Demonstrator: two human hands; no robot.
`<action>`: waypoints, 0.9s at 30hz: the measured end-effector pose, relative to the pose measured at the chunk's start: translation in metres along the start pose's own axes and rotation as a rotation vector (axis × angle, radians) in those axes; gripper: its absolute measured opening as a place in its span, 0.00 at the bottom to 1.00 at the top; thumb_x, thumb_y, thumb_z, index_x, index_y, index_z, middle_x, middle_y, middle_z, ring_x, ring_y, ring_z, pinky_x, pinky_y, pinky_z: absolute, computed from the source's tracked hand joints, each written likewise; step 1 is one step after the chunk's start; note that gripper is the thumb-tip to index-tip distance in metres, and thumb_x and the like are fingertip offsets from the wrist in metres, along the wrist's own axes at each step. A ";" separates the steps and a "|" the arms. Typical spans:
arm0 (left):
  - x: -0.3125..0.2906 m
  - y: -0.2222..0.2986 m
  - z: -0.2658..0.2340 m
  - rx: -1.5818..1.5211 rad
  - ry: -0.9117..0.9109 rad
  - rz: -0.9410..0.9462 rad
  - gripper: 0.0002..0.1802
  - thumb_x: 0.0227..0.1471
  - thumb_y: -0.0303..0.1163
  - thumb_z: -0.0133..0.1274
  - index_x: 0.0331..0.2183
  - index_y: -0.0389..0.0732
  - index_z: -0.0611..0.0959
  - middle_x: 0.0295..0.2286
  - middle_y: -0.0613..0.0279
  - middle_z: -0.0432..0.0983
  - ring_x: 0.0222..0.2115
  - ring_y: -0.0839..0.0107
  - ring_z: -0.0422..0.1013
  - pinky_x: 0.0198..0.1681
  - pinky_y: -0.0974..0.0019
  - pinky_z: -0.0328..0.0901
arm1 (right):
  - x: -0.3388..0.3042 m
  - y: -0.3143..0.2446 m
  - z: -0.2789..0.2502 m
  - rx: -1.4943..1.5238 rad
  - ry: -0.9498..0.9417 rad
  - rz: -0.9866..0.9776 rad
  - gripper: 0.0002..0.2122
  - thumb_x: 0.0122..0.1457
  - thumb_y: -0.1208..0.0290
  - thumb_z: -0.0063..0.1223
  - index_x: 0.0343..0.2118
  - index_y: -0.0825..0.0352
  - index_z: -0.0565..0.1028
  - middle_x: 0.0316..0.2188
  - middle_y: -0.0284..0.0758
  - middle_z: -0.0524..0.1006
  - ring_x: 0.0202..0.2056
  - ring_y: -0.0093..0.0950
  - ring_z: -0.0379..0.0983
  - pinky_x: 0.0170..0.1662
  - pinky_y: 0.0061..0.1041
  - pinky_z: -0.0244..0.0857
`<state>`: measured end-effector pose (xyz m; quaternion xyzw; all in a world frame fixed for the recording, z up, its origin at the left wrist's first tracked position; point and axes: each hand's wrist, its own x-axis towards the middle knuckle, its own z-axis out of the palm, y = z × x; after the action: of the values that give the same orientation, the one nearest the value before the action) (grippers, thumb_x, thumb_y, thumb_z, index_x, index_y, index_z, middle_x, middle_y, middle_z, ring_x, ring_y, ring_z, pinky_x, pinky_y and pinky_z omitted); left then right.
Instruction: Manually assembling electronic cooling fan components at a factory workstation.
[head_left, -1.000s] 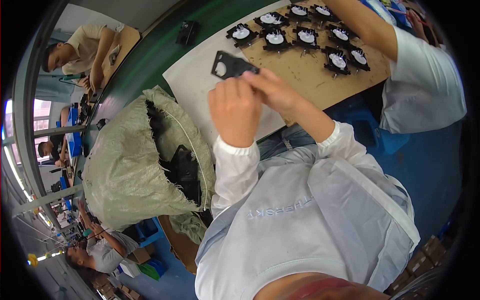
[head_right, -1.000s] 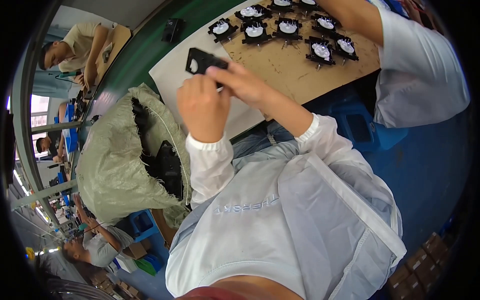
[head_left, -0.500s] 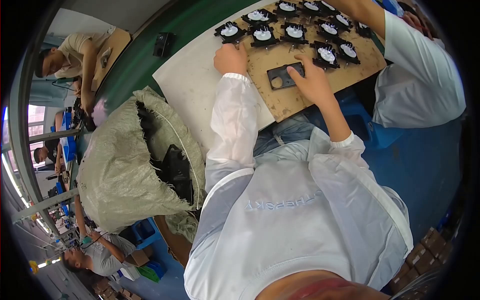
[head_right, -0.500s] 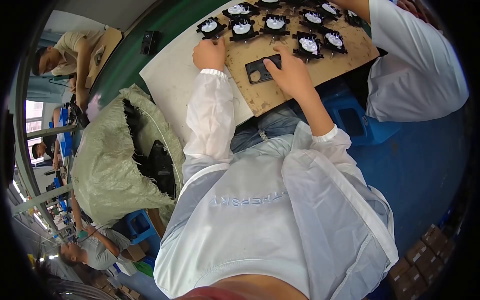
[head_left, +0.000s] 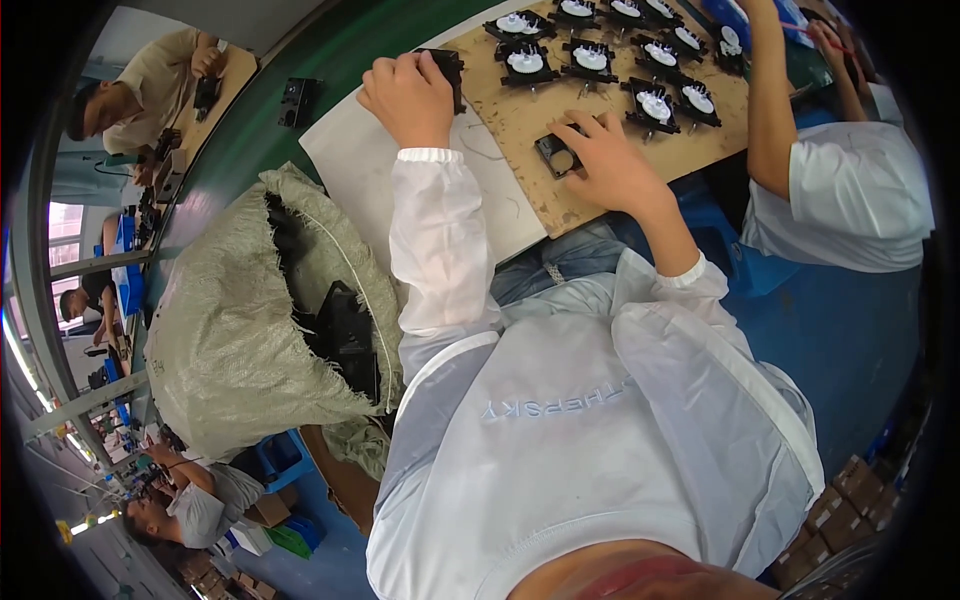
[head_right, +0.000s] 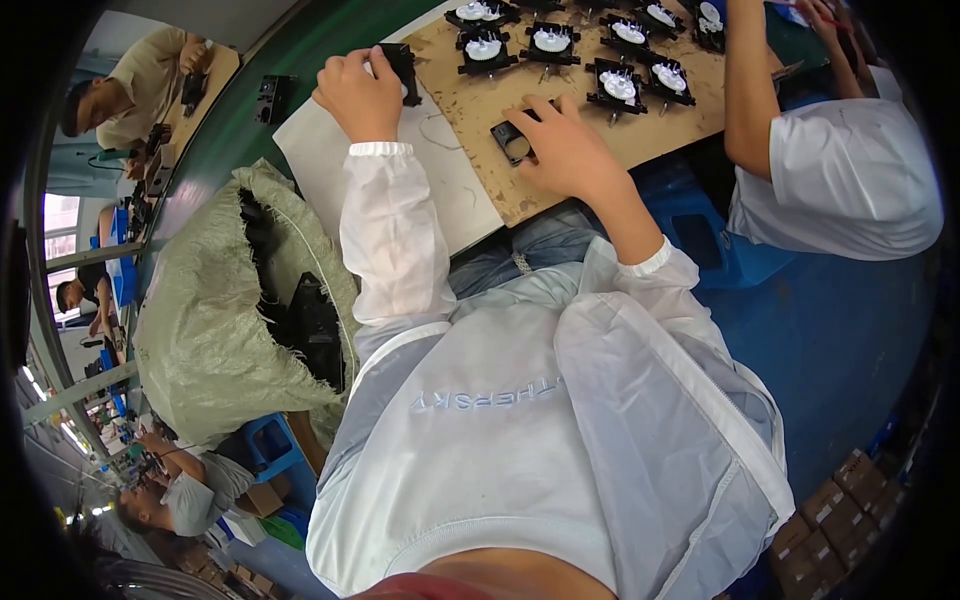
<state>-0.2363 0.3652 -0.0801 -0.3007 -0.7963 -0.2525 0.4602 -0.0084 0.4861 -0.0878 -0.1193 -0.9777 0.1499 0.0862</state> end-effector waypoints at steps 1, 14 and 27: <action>0.002 -0.003 -0.005 0.006 0.002 -0.005 0.10 0.51 0.33 0.55 0.24 0.37 0.82 0.23 0.57 0.74 0.22 0.61 0.65 0.34 0.64 0.63 | 0.002 0.000 -0.001 -0.001 -0.002 -0.007 0.26 0.49 0.76 0.57 0.55 0.58 0.70 0.57 0.35 0.67 0.49 0.43 0.63 0.52 0.35 0.67; 0.020 0.014 -0.088 -1.200 0.063 -0.798 0.07 0.57 0.31 0.46 0.30 0.39 0.76 0.24 0.65 0.72 0.23 0.76 0.62 0.30 0.74 0.60 | 0.019 0.016 0.005 1.683 -0.124 -0.108 0.30 0.62 0.55 0.52 0.61 0.69 0.59 0.55 0.46 0.68 0.33 0.25 0.74 0.27 0.17 0.70; 0.013 0.023 -0.101 -1.395 0.040 -0.918 0.11 0.57 0.32 0.42 0.32 0.37 0.77 0.25 0.65 0.74 0.22 0.76 0.65 0.28 0.76 0.61 | 0.029 -0.017 -0.005 2.015 -0.127 -0.156 0.37 0.65 0.44 0.41 0.65 0.72 0.52 0.58 0.52 0.65 0.25 0.21 0.75 0.18 0.08 0.65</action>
<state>-0.1668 0.3160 -0.0205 -0.1579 -0.4924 -0.8553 0.0342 -0.0388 0.4799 -0.0736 0.0815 -0.4040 0.9052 0.1042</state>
